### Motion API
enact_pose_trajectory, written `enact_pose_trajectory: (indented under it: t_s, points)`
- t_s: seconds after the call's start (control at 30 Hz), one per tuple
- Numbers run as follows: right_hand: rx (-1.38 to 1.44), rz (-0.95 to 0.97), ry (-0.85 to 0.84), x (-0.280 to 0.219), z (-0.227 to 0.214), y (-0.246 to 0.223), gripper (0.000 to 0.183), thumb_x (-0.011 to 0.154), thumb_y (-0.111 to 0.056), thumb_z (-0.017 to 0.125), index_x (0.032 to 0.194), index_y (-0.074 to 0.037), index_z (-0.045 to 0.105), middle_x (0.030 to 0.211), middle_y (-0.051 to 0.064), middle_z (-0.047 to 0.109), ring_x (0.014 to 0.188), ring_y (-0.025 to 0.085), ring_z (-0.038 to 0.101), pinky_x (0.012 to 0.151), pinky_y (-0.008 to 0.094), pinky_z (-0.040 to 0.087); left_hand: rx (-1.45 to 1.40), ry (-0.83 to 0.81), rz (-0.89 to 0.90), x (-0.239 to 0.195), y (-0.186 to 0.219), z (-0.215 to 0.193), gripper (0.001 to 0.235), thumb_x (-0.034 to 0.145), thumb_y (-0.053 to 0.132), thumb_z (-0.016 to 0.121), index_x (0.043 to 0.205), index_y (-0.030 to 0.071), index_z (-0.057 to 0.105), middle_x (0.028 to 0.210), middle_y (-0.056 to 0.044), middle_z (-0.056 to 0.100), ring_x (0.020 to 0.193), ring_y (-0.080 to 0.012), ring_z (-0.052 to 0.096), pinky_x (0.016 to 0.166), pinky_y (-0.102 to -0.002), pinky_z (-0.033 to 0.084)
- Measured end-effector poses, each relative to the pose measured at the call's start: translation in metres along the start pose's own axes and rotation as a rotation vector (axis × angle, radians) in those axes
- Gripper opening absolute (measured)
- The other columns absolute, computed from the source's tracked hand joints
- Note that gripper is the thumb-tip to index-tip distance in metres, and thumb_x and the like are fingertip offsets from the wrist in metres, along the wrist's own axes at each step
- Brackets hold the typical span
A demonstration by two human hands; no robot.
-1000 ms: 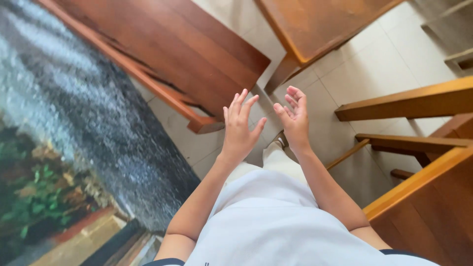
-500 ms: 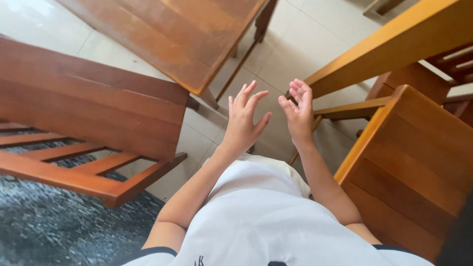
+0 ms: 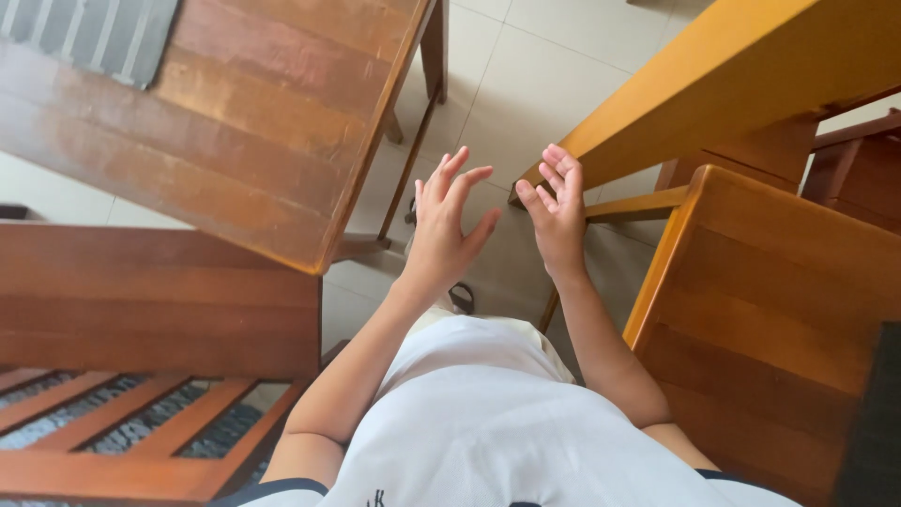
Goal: Organizing and arranging wooden chairs around dining tables in a restaurant.
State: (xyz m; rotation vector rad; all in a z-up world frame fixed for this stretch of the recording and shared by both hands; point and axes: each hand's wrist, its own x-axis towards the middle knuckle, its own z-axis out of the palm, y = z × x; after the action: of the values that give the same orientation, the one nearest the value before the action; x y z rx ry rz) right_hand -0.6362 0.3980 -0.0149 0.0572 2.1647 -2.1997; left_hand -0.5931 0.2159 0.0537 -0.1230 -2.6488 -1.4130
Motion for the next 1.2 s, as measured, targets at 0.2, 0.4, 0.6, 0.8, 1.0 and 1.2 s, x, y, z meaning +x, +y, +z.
enact_pose_trajectory:
  t_s: [0.2,0.4,0.6,0.8,1.0,1.2]
  points:
    - [-0.057,0.035,0.046,0.065,0.005,0.004,0.071,0.096,-0.027,0.075,0.152,-0.007,0.037,0.161,0.017,0.038,0.149,0.032,0.041,0.119,0.048,0.038,-0.056,-0.071,0.013,0.065,-0.032,0.012,0.049,0.092,0.020,0.076,0.138,0.017,0.057,0.161,-0.013,0.038,0.153,-0.0406,0.031,0.120,-0.068,0.018]
    - [-0.091,0.039,-0.045,0.173,0.048,-0.027,0.072,0.096,-0.026,0.076,0.153,-0.007,0.036,0.161,0.017,0.038,0.149,0.034,0.042,0.119,0.047,0.041,-0.052,0.030,0.033,0.166,-0.050,-0.031,0.048,0.093,0.021,0.077,0.137,0.016,0.057,0.161,-0.013,0.039,0.152,-0.0406,0.034,0.120,-0.068,0.021]
    - [-0.056,-0.005,-0.180,0.269,0.106,-0.046,0.071,0.096,-0.020,0.074,0.154,-0.007,0.035,0.161,0.018,0.037,0.149,0.034,0.043,0.119,0.046,0.042,-0.029,0.198,0.056,0.255,-0.076,-0.079,0.047,0.095,0.022,0.078,0.137,0.018,0.058,0.163,-0.011,0.038,0.154,-0.0395,0.036,0.121,-0.068,0.026]
    - [-0.026,0.014,-0.380,0.336,0.159,-0.070,0.070,0.099,-0.017,0.073,0.155,-0.006,0.034,0.161,0.018,0.037,0.149,0.032,0.042,0.119,0.043,0.045,-0.025,0.374,-0.070,0.300,-0.097,-0.105,0.047,0.095,0.021,0.077,0.138,0.016,0.058,0.165,-0.013,0.037,0.156,-0.0400,0.034,0.121,-0.071,0.024]
    - [0.035,0.080,-0.684,0.410,0.206,-0.078,0.070,0.098,-0.014,0.071,0.156,-0.008,0.032,0.159,0.015,0.036,0.146,0.028,0.041,0.116,0.038,0.047,0.018,0.541,-0.274,0.328,-0.117,-0.108,0.047,0.093,0.023,0.078,0.136,0.016,0.060,0.161,-0.013,0.041,0.154,-0.0388,0.035,0.121,-0.070,0.023]
    - [-0.035,0.100,-1.086,0.510,0.225,-0.076,0.069,0.097,-0.013,0.071,0.155,-0.010,0.033,0.154,0.012,0.040,0.141,0.023,0.043,0.113,0.035,0.048,0.106,0.856,-0.487,0.386,-0.123,-0.086,0.048,0.092,0.025,0.078,0.136,0.016,0.060,0.161,-0.013,0.041,0.153,-0.0380,0.036,0.120,-0.069,0.021]
